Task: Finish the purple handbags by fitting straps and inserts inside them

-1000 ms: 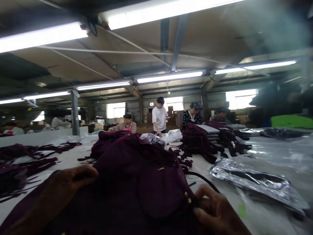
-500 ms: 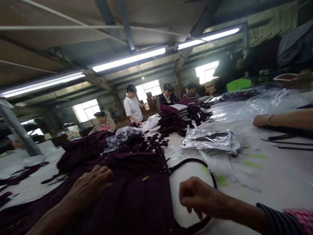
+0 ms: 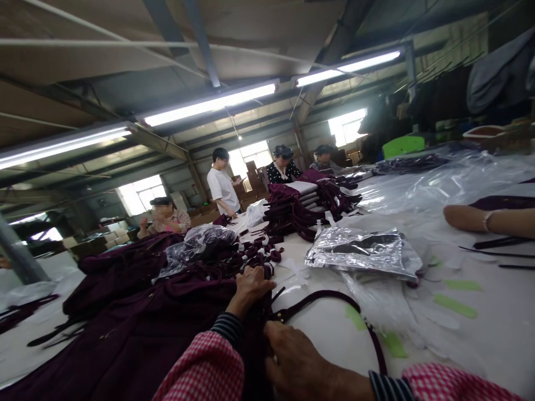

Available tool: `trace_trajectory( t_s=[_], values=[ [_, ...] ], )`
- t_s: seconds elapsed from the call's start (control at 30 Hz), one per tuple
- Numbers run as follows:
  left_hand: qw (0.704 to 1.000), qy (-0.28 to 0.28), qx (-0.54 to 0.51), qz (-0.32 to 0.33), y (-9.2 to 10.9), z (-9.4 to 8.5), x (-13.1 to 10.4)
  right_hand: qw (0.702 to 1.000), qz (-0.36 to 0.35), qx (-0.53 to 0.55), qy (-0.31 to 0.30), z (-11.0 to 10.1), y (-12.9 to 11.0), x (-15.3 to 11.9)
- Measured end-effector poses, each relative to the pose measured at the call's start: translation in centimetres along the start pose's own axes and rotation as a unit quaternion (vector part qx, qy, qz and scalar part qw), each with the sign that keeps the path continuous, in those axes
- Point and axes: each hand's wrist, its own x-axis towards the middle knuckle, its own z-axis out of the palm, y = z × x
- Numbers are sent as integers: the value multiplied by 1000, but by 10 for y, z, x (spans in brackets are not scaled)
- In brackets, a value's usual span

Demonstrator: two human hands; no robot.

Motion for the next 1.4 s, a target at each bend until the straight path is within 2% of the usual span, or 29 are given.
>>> trace_trajectory(
  t_s=[0.07,0.13,0.2,0.27,0.37,0.47,0.53,0.6,0.67,0.77,0.87,0.97,1.03,1.1,1.23,1.4],
  values=[
    [998,8,-65,-19,-12,2,6,999,-22,-33,-28,1,-1,2],
    [989,17,-147,-25,-28,1,4,999,-24,2,-43,0,0,1],
    [974,24,-225,-20,-44,1,-5,995,-12,92,-30,-3,4,-3],
    [959,30,-280,-15,-58,3,-15,977,10,210,-32,-5,11,-10],
    [950,37,-311,-17,-68,9,-25,929,72,344,-113,-3,19,-24],
    [957,50,-284,-19,-64,8,-27,898,109,383,-189,-2,19,-38],
    [968,64,-241,-11,-54,1,-33,889,111,392,-208,-3,13,-45],
    [979,76,-190,14,-40,-11,-51,889,116,393,-205,-5,5,-49],
    [986,72,-146,47,-23,-22,-81,900,113,380,-181,-6,-3,-49],
    [992,12,-70,101,-1,-33,-132,928,64,341,-133,-4,-10,-46],
    [993,-70,3,91,5,-34,-164,940,-2,323,-107,-2,-10,-44],
    [995,-96,2,36,-4,-29,-173,920,17,351,-174,-8,-12,-48],
    [997,-79,-9,13,-9,-26,-174,901,51,372,-219,-13,-13,-54],
    [998,-51,-25,4,-11,-25,-176,893,65,384,-227,-16,-12,-60],
    [997,-12,-74,12,-13,-29,-183,906,24,369,-207,-18,-6,-69],
    [982,38,-185,-5,-25,-30,-181,925,-17,295,-240,-29,-4,-77]
  ],
)
